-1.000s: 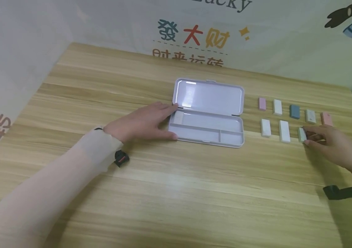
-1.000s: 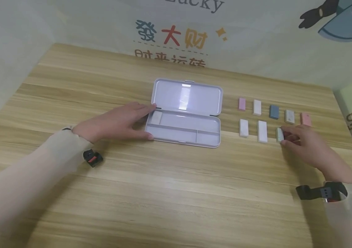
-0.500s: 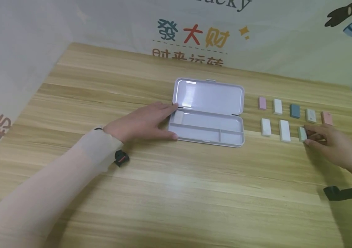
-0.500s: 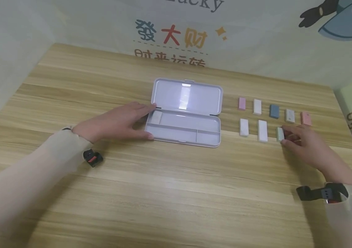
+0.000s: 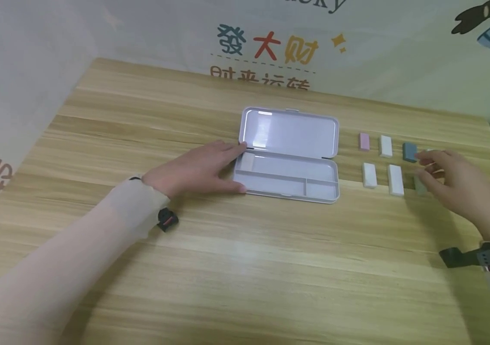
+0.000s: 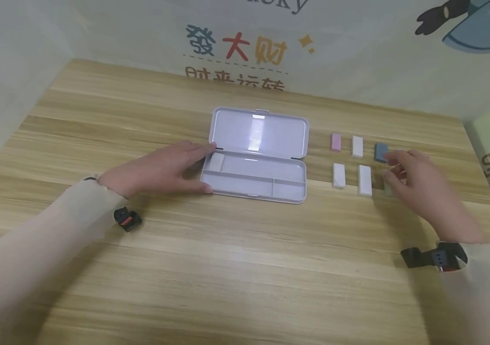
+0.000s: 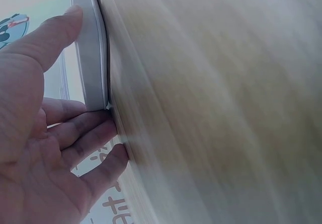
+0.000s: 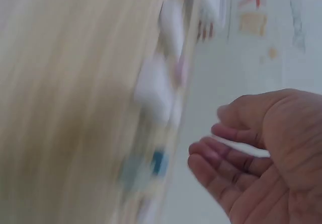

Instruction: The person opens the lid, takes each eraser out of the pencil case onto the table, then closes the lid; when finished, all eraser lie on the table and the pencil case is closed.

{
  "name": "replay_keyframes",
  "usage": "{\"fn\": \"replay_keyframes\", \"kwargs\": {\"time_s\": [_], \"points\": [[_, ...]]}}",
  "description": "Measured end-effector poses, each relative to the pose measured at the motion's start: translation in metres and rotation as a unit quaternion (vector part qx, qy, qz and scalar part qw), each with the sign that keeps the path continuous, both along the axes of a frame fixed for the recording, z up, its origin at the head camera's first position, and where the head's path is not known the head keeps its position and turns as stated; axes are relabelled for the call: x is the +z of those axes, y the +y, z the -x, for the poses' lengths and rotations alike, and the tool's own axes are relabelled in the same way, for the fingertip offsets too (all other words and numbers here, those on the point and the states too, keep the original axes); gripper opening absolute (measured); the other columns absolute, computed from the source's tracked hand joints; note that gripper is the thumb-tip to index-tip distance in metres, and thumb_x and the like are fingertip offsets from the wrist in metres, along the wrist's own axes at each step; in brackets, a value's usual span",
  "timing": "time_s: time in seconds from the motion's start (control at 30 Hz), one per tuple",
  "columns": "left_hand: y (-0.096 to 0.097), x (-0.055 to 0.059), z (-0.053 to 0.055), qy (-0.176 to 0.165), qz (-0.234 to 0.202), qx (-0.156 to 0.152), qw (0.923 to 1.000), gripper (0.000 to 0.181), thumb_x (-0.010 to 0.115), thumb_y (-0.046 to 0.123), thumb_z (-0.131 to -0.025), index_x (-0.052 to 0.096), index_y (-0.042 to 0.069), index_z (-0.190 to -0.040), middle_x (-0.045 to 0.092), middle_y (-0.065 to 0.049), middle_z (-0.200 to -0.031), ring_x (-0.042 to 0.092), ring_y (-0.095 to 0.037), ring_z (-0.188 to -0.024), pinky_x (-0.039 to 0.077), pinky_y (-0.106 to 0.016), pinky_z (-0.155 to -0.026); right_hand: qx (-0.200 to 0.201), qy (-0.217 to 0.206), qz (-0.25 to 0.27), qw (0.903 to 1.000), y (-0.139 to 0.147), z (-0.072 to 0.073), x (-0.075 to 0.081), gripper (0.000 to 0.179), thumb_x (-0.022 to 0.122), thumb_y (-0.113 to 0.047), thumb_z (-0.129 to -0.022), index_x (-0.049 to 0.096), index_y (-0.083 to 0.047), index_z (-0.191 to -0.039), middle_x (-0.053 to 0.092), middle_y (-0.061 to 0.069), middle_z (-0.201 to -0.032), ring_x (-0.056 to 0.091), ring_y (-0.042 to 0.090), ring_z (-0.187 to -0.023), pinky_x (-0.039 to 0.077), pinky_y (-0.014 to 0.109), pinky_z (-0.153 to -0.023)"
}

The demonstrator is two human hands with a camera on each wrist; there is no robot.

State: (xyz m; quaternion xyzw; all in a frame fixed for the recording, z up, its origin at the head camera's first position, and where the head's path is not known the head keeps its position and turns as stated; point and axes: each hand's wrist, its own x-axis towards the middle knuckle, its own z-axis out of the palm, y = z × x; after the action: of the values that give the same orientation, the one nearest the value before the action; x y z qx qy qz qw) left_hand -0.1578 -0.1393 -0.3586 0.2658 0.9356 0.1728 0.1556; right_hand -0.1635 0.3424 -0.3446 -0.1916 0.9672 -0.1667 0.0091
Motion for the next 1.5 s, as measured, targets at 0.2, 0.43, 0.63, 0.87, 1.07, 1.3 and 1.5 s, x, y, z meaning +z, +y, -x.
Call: {"fn": "replay_keyframes", "kwargs": {"time_s": [0.2,0.43,0.63,0.87,1.07,1.3,1.5], "points": [[-0.001,-0.001,0.000,-0.002,-0.001,0.002,1.0000,0.100,0.075,0.053,-0.092,0.028,0.006,-0.166,0.039,-0.014,-0.169,0.040,-0.035,-0.155,0.035,-0.050,-0.130,0.076,0.043,0.016,0.9960,-0.063,0.007,0.017,0.027,0.063,-0.004,-0.102,0.066,0.005,-0.128,0.071,0.024,-0.119,0.071,0.040,-0.104,0.061,0.050,-0.085],[-0.001,-0.004,0.002,-0.003,-0.005,-0.005,1.0000,0.101,0.075,0.054,-0.092,0.027,0.004,-0.166,0.040,-0.015,-0.168,0.041,-0.035,-0.154,0.035,-0.050,-0.129,0.173,-0.025,0.074,0.9819,-0.133,0.012,0.025,0.025,0.062,-0.005,-0.103,0.069,0.004,-0.126,0.072,0.021,-0.121,0.071,0.034,-0.109,0.060,0.055,-0.096],[-0.001,-0.004,0.002,-0.008,-0.003,0.001,1.0000,0.101,0.075,0.053,-0.093,0.026,0.005,-0.166,0.040,-0.015,-0.168,0.041,-0.035,-0.154,0.035,-0.050,-0.129,0.208,-0.104,0.082,0.9691,-0.180,0.015,0.018,0.032,0.061,-0.010,-0.105,0.065,0.004,-0.134,0.070,0.020,-0.130,0.070,0.033,-0.119,0.059,0.052,-0.104],[0.000,-0.003,0.001,-0.010,-0.004,0.001,0.9999,0.101,0.074,0.055,-0.093,0.025,0.006,-0.166,0.039,-0.014,-0.169,0.038,-0.035,-0.155,0.034,-0.050,-0.130,0.236,-0.174,0.108,0.9498,-0.214,0.022,0.001,0.032,0.060,-0.007,-0.104,0.064,0.007,-0.133,0.069,0.022,-0.134,0.068,0.035,-0.125,0.057,0.050,-0.110],[-0.001,-0.001,0.000,-0.005,-0.008,0.002,1.0000,0.102,0.074,0.055,-0.092,0.025,0.006,-0.166,0.039,-0.014,-0.169,0.040,-0.035,-0.154,0.035,-0.051,-0.129,0.219,-0.211,0.124,0.9445,-0.233,0.026,-0.007,0.035,0.059,-0.009,-0.104,0.063,0.007,-0.135,0.069,0.023,-0.137,0.066,0.035,-0.128,0.054,0.048,-0.114],[-0.002,-0.001,-0.001,-0.003,-0.010,0.002,0.9999,0.101,0.075,0.054,-0.092,0.026,0.006,-0.166,0.041,-0.015,-0.168,0.041,-0.036,-0.153,0.035,-0.052,-0.129,0.168,-0.257,0.178,0.9349,-0.248,0.024,-0.008,0.039,0.059,-0.008,-0.104,0.059,0.007,-0.140,0.065,0.023,-0.142,0.064,0.034,-0.132,0.051,0.047,-0.117],[-0.001,-0.002,0.000,-0.003,-0.007,0.000,1.0000,0.101,0.074,0.056,-0.093,0.025,0.006,-0.166,0.038,-0.015,-0.169,0.037,-0.036,-0.156,0.033,-0.052,-0.130,0.136,-0.275,0.209,0.9286,-0.251,0.021,-0.006,0.041,0.060,-0.004,-0.103,0.057,0.007,-0.142,0.063,0.023,-0.144,0.063,0.035,-0.131,0.051,0.045,-0.116]]}}
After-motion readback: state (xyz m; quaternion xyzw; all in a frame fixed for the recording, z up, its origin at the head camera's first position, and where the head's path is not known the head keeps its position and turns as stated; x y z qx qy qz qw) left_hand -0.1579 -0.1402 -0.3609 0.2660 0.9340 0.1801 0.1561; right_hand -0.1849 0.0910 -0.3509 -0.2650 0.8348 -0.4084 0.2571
